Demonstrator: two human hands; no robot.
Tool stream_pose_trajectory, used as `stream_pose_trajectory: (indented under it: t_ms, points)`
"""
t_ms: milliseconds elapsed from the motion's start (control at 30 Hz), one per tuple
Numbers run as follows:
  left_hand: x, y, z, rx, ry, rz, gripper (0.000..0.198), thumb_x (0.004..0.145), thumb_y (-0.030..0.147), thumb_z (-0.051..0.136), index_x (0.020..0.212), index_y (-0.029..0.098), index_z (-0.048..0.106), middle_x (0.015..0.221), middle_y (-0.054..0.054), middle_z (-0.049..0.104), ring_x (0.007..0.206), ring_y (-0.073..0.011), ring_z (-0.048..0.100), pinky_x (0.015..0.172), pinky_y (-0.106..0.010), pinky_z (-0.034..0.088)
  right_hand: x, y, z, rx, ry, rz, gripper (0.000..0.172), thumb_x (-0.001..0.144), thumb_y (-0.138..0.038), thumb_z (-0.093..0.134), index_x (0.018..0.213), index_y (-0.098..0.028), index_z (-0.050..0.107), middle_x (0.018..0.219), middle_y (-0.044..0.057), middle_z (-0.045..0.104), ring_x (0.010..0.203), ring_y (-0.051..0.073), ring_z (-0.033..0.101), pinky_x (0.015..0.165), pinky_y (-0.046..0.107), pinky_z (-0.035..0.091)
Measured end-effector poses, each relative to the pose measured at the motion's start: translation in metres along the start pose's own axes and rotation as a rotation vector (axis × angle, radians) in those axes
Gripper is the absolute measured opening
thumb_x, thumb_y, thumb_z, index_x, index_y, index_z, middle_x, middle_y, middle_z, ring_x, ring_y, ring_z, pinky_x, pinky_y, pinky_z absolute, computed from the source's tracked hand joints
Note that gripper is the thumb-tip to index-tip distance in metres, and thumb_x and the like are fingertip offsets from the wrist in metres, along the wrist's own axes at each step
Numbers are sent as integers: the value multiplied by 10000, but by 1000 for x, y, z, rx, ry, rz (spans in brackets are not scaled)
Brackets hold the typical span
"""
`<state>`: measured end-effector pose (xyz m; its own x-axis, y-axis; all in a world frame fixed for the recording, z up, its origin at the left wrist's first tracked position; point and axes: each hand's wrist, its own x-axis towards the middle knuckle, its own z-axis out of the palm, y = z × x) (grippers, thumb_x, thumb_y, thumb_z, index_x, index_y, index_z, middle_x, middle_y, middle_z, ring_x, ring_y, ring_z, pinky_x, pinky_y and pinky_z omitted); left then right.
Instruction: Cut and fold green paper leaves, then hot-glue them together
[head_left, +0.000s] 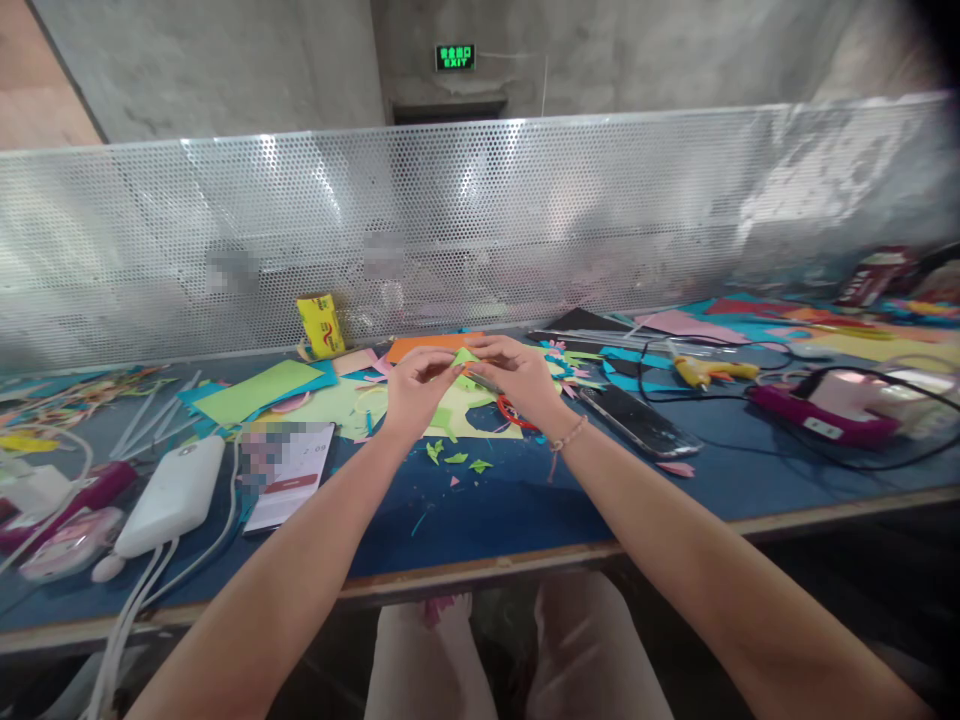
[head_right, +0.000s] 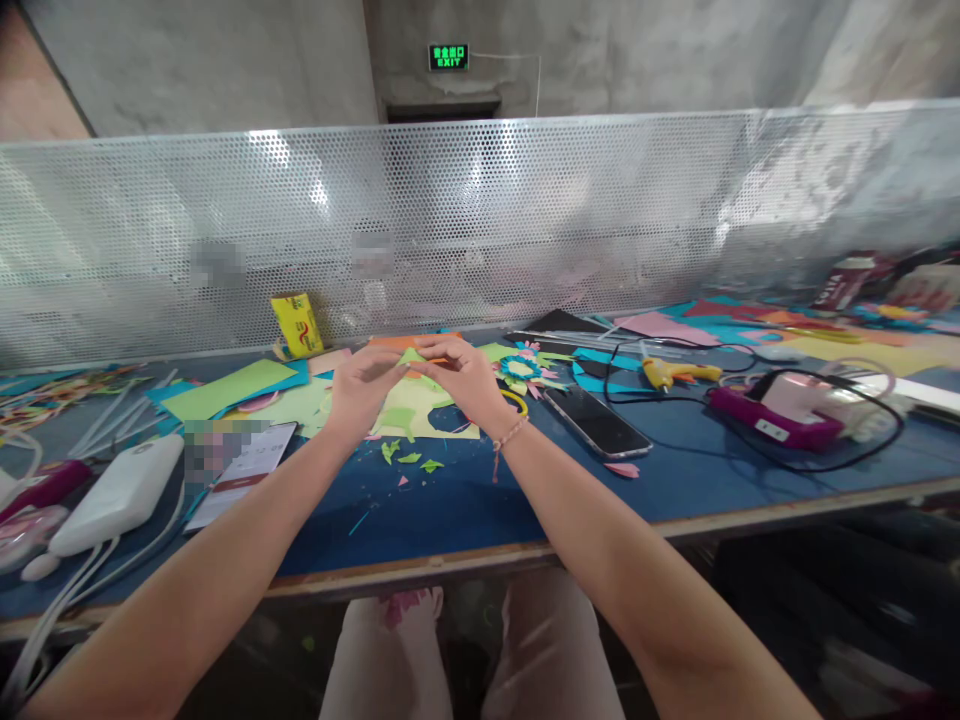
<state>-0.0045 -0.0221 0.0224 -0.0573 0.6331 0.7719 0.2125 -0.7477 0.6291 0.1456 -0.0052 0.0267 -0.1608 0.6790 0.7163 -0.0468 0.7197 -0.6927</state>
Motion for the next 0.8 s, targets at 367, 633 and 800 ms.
stream_pose_trajectory:
  t_ms: [367, 633, 800]
  points:
    - [-1, 5, 4, -78, 1, -39, 117, 630, 261, 676, 719, 199, 631, 890, -43, 602, 828, -150, 574, 767, -332, 461, 0, 1, 1, 76, -34, 58, 195, 642, -334, 665, 776, -199, 621, 954, 44, 624, 876, 148, 581, 813, 345, 476]
    - [0, 2, 3, -4, 36, -74, 37, 652, 220, 653, 661, 191, 632, 875, -47, 623, 796, -148, 580, 746, -327, 464, 0, 6, 2, 130, -68, 62, 185, 646, -317, 663, 761, -189, 596, 970, 45, 610, 874, 137, 577, 816, 344, 472]
    - [-1, 2, 2, 55, 8, 40, 34, 704, 224, 603, 692, 201, 626, 880, -44, 618, 834, -155, 574, 751, -330, 461, -1, 2, 2, 111, -58, 43, 170, 658, -315, 653, 752, -198, 575, 1026, 47, 591, 924, 146, 570, 830, 358, 474]
